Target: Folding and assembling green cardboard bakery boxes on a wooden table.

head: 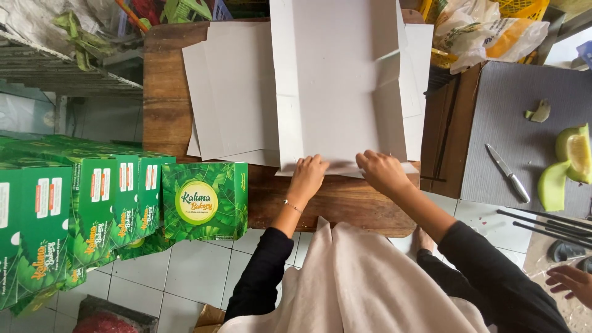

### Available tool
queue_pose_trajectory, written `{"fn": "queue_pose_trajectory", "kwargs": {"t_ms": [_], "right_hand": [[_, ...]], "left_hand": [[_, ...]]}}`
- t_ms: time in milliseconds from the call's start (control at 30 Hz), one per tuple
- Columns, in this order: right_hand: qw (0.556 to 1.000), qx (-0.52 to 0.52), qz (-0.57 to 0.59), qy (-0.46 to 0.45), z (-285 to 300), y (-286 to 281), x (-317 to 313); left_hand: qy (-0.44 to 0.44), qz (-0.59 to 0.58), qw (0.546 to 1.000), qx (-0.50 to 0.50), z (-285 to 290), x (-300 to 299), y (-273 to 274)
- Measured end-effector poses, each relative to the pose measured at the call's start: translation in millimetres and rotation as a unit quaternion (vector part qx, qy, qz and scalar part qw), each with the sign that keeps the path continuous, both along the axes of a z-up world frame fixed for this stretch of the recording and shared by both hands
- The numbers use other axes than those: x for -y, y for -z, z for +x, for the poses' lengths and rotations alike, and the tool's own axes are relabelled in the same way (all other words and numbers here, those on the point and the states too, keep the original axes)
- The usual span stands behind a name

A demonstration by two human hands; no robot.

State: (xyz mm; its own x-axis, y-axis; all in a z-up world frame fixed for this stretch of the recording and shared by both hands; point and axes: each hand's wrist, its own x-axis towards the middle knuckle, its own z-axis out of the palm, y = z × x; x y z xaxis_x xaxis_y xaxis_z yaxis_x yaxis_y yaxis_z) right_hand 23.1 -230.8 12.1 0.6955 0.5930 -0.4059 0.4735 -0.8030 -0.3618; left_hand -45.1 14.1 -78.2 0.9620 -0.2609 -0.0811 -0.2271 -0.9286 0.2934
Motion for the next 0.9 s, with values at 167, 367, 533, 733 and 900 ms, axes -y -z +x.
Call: {"fn": "queue_pose_trajectory", "kwargs": {"t_ms": [167,367,533,733,900], "right_hand": [[0.944,-0.314,-0.030,-0.103,26.3,-64.0,18.6],[0.979,-0.128,0.134,0.084,72.0,-60.0,57.0],[0.929,0.238,-0.074,-0.273,65.8,-48.1,52.5],[0.989,0.045,0.025,-0.137,51.2,-12.4,58.3],[0.994,-0.082,0.066,-0.037,51.3,15.7,76.4]], "left_hand": [[-0.011,-0.109,0.991,-0.073,-20.4,-6.5,-118.3],[-0.003,-0.144,0.975,-0.167,-36.4,-20.3,-196.8],[-0.005,-0.141,0.970,-0.199,-31.6,-29.8,-220.9],[-0.025,-0.177,0.946,-0.268,-23.7,-47.8,-228.2],[-0.002,-0.279,0.895,-0.348,-4.6,-93.8,-241.1]]}}
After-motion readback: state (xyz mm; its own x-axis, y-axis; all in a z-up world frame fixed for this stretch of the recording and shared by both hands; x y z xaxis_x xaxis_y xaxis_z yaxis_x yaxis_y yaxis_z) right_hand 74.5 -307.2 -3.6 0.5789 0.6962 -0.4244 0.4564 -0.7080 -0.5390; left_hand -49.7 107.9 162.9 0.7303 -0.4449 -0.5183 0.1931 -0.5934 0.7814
